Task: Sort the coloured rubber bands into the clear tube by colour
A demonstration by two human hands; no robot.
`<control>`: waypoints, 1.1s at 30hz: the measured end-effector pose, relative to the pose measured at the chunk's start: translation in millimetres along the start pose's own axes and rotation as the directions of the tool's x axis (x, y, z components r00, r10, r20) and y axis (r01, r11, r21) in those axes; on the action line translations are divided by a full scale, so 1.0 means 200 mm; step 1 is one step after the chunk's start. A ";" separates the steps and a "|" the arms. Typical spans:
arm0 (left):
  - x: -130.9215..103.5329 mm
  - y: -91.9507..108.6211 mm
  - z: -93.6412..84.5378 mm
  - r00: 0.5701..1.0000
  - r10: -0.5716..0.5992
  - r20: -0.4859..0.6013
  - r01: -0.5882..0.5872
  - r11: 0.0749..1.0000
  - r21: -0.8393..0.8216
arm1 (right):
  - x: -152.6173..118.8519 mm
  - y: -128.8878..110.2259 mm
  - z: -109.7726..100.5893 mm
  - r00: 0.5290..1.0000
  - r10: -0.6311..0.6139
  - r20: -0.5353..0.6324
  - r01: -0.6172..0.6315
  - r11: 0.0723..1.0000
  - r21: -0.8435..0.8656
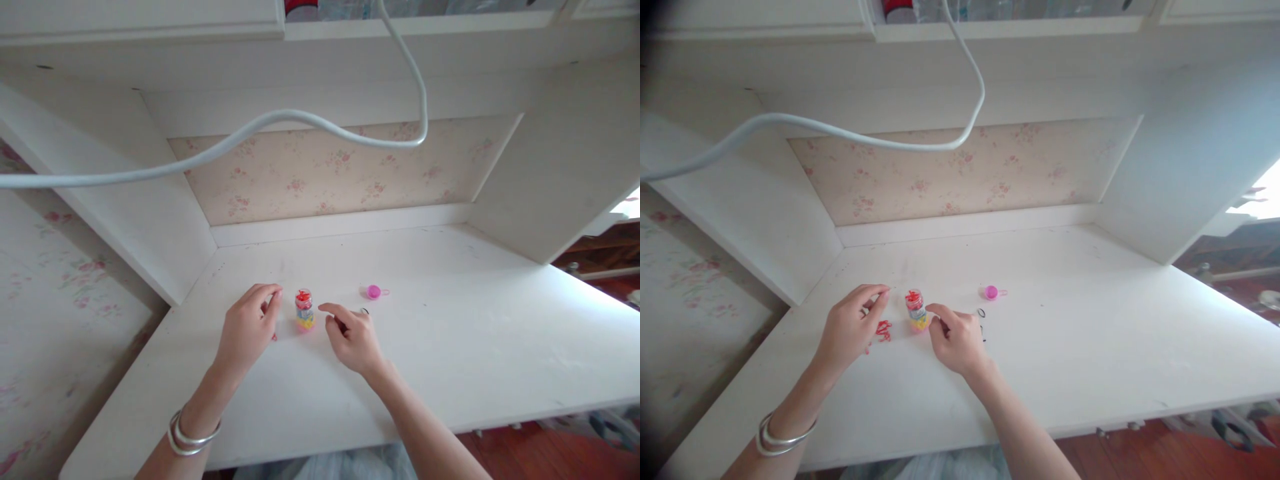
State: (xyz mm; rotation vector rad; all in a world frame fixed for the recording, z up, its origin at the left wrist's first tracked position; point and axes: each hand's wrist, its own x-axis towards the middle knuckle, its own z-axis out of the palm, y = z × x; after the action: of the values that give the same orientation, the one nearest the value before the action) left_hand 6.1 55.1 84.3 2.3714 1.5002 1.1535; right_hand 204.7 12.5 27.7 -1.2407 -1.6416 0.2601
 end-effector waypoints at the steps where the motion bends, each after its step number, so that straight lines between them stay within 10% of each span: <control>1: -0.01 -0.03 -0.02 1.000 -0.019 -0.004 0.019 1.000 0.011 | -0.01 0.00 0.00 1.000 -0.002 0.003 0.002 1.000 0.005; 10: -0.28 -0.24 -0.07 0.966 -0.229 0.120 0.215 0.970 0.115 | -0.12 -0.13 0.12 0.985 -0.008 0.174 -0.013 0.993 0.119; 20: -0.52 -0.38 0.00 0.894 -0.390 0.219 0.299 0.886 0.355 | -0.12 -0.22 0.39 0.872 0.134 0.470 0.039 0.940 -0.340; 33: -0.55 -0.37 0.04 0.944 -0.280 0.175 0.169 0.865 0.473 | -0.02 -0.24 0.55 0.763 0.204 0.614 0.239 0.793 -0.560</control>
State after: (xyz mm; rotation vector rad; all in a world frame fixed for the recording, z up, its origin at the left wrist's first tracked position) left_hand -67.7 5.5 -15.6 2.3897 2.0641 0.4782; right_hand 86.7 28.8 7.2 -1.7477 -2.4850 0.1479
